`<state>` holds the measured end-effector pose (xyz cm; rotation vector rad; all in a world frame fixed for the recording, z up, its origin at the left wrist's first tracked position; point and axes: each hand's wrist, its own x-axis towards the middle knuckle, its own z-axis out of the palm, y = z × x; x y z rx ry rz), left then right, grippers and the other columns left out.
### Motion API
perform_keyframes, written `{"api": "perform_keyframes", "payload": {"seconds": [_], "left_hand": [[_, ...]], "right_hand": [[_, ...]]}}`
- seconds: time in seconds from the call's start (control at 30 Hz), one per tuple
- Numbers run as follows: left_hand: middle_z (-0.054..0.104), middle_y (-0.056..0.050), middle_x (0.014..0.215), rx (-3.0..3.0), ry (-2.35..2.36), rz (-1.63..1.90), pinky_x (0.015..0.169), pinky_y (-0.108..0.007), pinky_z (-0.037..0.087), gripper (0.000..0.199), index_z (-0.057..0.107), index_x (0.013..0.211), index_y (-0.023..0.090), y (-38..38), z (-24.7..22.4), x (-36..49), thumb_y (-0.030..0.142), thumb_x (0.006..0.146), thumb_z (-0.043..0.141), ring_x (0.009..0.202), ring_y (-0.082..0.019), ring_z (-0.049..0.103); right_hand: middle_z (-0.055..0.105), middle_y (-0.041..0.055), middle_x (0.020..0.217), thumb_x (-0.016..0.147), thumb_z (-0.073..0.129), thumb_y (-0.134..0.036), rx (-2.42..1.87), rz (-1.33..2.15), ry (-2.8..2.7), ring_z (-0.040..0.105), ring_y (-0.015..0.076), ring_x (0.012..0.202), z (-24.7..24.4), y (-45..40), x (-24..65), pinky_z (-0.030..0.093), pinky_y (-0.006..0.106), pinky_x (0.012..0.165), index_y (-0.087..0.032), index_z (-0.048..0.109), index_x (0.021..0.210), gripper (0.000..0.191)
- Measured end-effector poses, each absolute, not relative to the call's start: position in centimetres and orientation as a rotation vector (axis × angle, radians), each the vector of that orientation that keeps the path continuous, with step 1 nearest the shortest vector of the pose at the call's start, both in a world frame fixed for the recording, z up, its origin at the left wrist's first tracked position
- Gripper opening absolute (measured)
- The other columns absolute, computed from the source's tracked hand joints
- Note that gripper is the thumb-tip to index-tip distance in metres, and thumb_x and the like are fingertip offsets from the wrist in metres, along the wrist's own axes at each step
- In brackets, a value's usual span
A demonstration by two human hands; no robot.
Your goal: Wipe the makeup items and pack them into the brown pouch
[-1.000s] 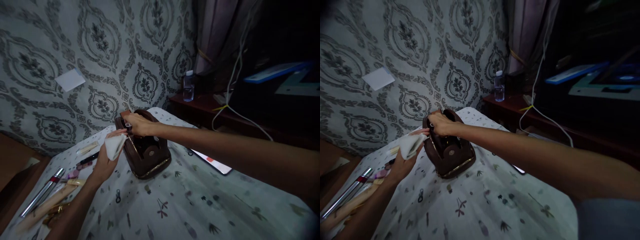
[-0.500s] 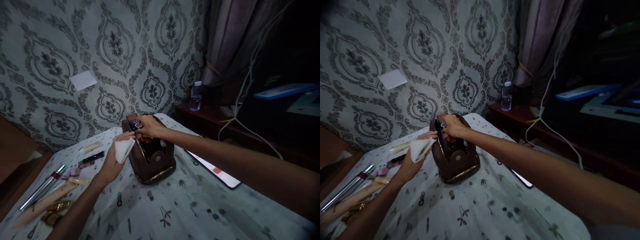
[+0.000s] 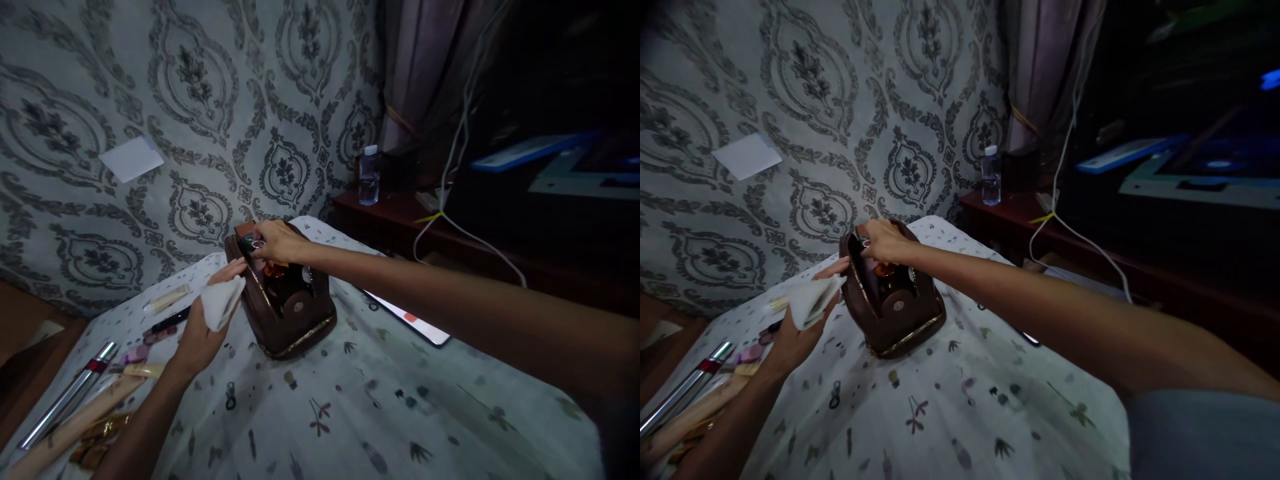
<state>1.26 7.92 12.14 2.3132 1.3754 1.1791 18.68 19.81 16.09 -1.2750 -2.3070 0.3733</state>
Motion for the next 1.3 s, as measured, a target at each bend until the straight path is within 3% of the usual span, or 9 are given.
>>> {"api": "perform_keyframes", "payload": {"seconds": [0.23,0.33,0.47,0.63,0.8,0.9,1.0,1.17,1.3], "left_hand": [[0.065,-0.012,0.125,2.112,1.59,1.329,0.103,-0.044,0.047,0.042,0.062,0.123,0.019,6.4,11.4,0.0,0.044,0.088,0.062,0.12,-0.029,0.059],[0.065,-0.013,0.124,1.72,1.617,1.394,0.074,-0.035,0.057,0.052,0.056,0.128,0.021,4.6,10.8,-0.2,0.044,0.083,0.068,0.109,-0.029,0.065],[0.07,-0.008,0.114,1.034,1.472,1.31,0.044,-0.02,0.045,0.073,0.049,0.13,0.027,0.8,9.8,-0.3,0.035,0.066,0.084,0.084,-0.025,0.072],[0.067,-0.002,0.068,0.571,1.466,1.256,0.036,-0.015,0.036,0.043,0.061,0.083,0.016,-3.3,8.0,-0.8,0.039,0.058,0.088,0.052,-0.012,0.06],[0.063,0.001,0.066,0.691,1.487,1.199,0.046,-0.019,0.044,0.041,0.061,0.082,0.017,-4.7,6.5,-1.8,0.048,0.066,0.082,0.052,-0.01,0.056],[0.064,0.001,0.073,0.993,1.421,1.112,0.05,-0.022,0.046,0.045,0.064,0.1,0.017,-5.3,5.9,-3.5,0.048,0.07,0.077,0.055,-0.012,0.057],[0.069,-0.001,0.085,1.246,1.462,1.11,0.06,-0.025,0.05,0.053,0.057,0.13,0.023,-5.5,5.2,-6.4,0.037,0.08,0.066,0.065,-0.016,0.062],[0.07,-0.006,0.114,1.769,1.705,1.114,0.1,-0.036,0.046,0.038,0.071,0.109,0.019,-3.1,5.0,-13.4,0.016,0.079,0.049,0.11,-0.024,0.061],[0.066,-0.009,0.12,1.999,2.299,0.741,0.105,-0.034,0.043,0.052,0.063,0.125,0.016,1.3,6.9,-19.5,0.006,0.078,0.043,0.116,-0.022,0.058]], "right_hand": [[0.073,0.0056,0.089,0.079,0.068,-0.021,-1.226,0.478,-2.281,0.066,0.0175,0.08,17.7,19.5,19.7,0.043,0.022,0.061,-0.016,0.068,0.098,0.02],[0.071,0.0059,0.097,0.082,0.063,-0.019,-1.1,0.367,-2.138,0.064,0.0176,0.087,18.2,18.5,20.6,0.044,0.024,0.071,-0.016,0.068,0.098,0.017],[0.07,0.003,0.089,0.086,0.056,-0.014,-0.795,0.404,-2.141,0.063,0.0164,0.086,17.6,14.3,21.1,0.043,0.025,0.077,-0.016,0.068,0.091,0.013],[0.067,0.0087,0.101,0.092,0.052,-0.016,-0.409,0.537,-2.487,0.063,0.0178,0.087,14.0,6.6,19.8,0.047,0.028,0.076,-0.016,0.066,0.102,0.017],[0.062,0.0106,0.112,0.093,0.052,-0.018,-0.346,0.586,-2.703,0.064,0.0193,0.089,9.5,2.5,17.0,0.05,0.029,0.072,-0.019,0.06,0.122,0.03],[0.062,0.0079,0.107,0.093,0.053,-0.019,-0.371,0.699,-2.656,0.063,0.0177,0.086,7.1,2.0,14.9,0.05,0.028,0.074,-0.02,0.062,0.118,0.027],[0.063,0.0057,0.099,0.091,0.055,-0.017,-0.398,0.839,-2.589,0.063,0.0163,0.083,5.3,1.7,12.7,0.05,0.028,0.076,-0.02,0.066,0.11,0.022],[0.066,0.0055,0.095,0.083,0.06,-0.015,-0.522,1.113,-2.402,0.063,0.0146,0.077,3.8,1.0,8.8,0.05,0.027,0.072,-0.018,0.068,0.103,0.021],[0.066,0.0018,0.075,0.081,0.059,-0.023,-0.755,1.553,-2.082,0.054,0.0104,0.053,2.5,0.6,6.0,0.045,0.023,0.052,-0.016,0.066,0.096,0.017]]}}
